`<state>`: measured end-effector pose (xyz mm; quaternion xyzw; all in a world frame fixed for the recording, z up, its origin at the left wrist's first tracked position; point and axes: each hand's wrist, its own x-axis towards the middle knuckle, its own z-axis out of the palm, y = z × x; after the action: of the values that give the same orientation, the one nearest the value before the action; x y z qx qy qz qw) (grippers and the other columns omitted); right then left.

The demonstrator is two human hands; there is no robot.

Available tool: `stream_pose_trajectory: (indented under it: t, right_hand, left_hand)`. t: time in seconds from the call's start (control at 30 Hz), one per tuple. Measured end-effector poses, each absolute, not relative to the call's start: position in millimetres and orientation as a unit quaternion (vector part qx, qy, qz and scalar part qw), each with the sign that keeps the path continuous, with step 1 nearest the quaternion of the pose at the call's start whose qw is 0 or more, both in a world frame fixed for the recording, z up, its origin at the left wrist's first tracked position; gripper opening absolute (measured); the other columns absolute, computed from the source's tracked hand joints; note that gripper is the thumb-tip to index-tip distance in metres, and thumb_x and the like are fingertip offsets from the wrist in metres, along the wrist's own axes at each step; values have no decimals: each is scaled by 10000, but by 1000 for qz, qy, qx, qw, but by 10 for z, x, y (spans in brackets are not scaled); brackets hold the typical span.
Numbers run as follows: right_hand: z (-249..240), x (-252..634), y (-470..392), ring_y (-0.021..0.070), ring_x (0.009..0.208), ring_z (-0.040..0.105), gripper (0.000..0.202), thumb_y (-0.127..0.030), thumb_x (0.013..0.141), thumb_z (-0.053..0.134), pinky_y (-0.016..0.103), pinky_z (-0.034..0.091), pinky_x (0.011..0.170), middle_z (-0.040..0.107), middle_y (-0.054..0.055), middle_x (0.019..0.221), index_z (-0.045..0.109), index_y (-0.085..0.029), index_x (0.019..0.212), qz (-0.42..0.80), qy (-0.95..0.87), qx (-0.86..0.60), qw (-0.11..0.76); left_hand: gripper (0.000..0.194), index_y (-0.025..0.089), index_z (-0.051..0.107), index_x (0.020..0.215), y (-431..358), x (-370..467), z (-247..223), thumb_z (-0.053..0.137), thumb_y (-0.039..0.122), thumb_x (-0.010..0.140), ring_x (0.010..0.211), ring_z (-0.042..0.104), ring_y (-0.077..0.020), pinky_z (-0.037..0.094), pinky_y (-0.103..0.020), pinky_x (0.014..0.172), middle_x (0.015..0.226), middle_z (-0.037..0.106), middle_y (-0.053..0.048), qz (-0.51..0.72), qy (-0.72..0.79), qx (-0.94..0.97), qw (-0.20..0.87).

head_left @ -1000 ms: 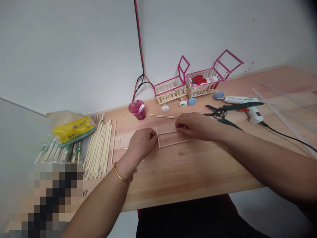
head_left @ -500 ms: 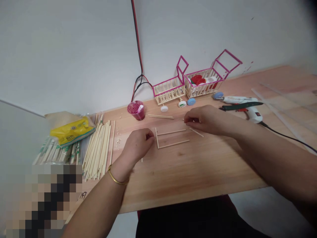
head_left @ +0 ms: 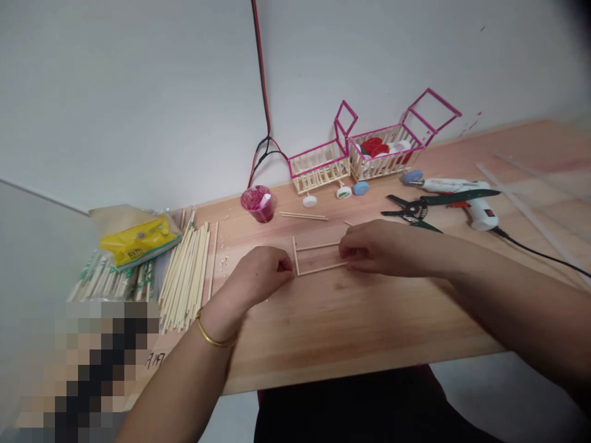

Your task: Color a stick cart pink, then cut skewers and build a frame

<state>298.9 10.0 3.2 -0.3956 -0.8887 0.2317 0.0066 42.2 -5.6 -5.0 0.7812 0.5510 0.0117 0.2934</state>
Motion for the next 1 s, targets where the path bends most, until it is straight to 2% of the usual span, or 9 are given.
stream_pose_trajectory:
  t: [0.67, 1.0]
  right_hand:
    - [-43, 2922, 83, 194, 735, 571, 157, -321, 794, 540, 296, 368, 628, 664, 43, 836, 636, -200, 827, 232, -882, -410, -16]
    - [-23, 2890, 60, 213, 744, 586, 126, -310, 770, 579, 302, 376, 621, 661, 43, 824, 625, -207, 824, 255, -864, -435, -10]
  left_hand:
    - [150, 174, 692, 727, -43, 415, -50, 549, 216, 714, 614, 537, -124, 358, -231, 559, 683, 661, -12, 8, 534, 782, 320]
    - [134, 187, 705, 705, -26, 268, 34, 586, 247, 691, 605, 571, -140, 359, -236, 532, 698, 682, -30, -60, 572, 774, 264]
